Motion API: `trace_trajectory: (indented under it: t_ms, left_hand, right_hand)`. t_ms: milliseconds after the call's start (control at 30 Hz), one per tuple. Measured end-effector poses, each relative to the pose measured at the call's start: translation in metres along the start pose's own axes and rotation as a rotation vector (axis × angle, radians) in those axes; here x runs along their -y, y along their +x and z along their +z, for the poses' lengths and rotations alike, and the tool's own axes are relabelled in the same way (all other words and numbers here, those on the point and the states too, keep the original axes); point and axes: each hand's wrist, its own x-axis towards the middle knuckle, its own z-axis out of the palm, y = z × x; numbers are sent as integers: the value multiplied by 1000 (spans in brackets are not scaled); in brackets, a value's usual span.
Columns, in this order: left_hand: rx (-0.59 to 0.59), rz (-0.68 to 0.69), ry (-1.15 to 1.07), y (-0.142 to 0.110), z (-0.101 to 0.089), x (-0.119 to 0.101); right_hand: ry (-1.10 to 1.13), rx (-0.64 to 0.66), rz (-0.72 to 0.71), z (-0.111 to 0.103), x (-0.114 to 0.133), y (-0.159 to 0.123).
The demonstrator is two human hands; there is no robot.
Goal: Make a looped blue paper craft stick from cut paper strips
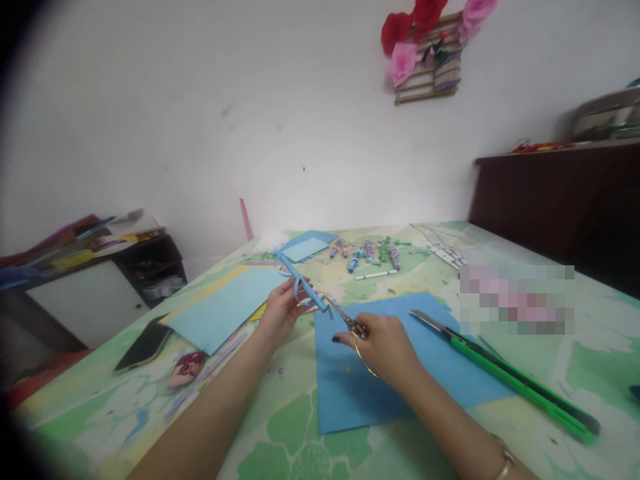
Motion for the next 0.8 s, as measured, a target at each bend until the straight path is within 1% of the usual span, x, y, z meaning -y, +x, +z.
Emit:
trace_trajectory:
  t_ms: [67, 133, 233, 333, 367, 500, 533, 600, 733, 767, 800]
  left_hand:
    - [25, 2, -3, 0, -1, 0]
    - [74, 3, -5, 1, -1, 0]
    - [149, -9, -3, 1, -2, 1]
    - [202, -24, 7, 0, -1, 1]
    - [218, -26, 8, -1, 0, 1]
    - [286, -33, 19, -4, 2, -3]
    - [307, -38, 29, -6, 3, -4]
    - [350, -45, 51, -8, 4, -5]
    - [412, -52, 79, -10, 4, -4]
    - [421, -53, 84, -10, 4, -4]
    - [431, -54, 91, -10, 3, -3]
  right_hand:
    - [22, -60, 28, 0, -2, 2]
    - [41, -77, 71, -1, -5, 4]
    - [129, 18, 127, -2, -6, 6]
    - [206, 117, 147, -5, -4, 6]
    - [181, 131, 146, -6, -4, 5]
    - [-59, 140, 126, -9, -15, 6]
    - [-73, 157, 128, -10, -18, 7]
    - [25, 217, 150, -13, -24, 9]
    - [486, 448, 233, -19, -24, 8]
    - [531, 474, 254, -19, -23, 8]
    - [507, 464, 267, -19, -23, 8]
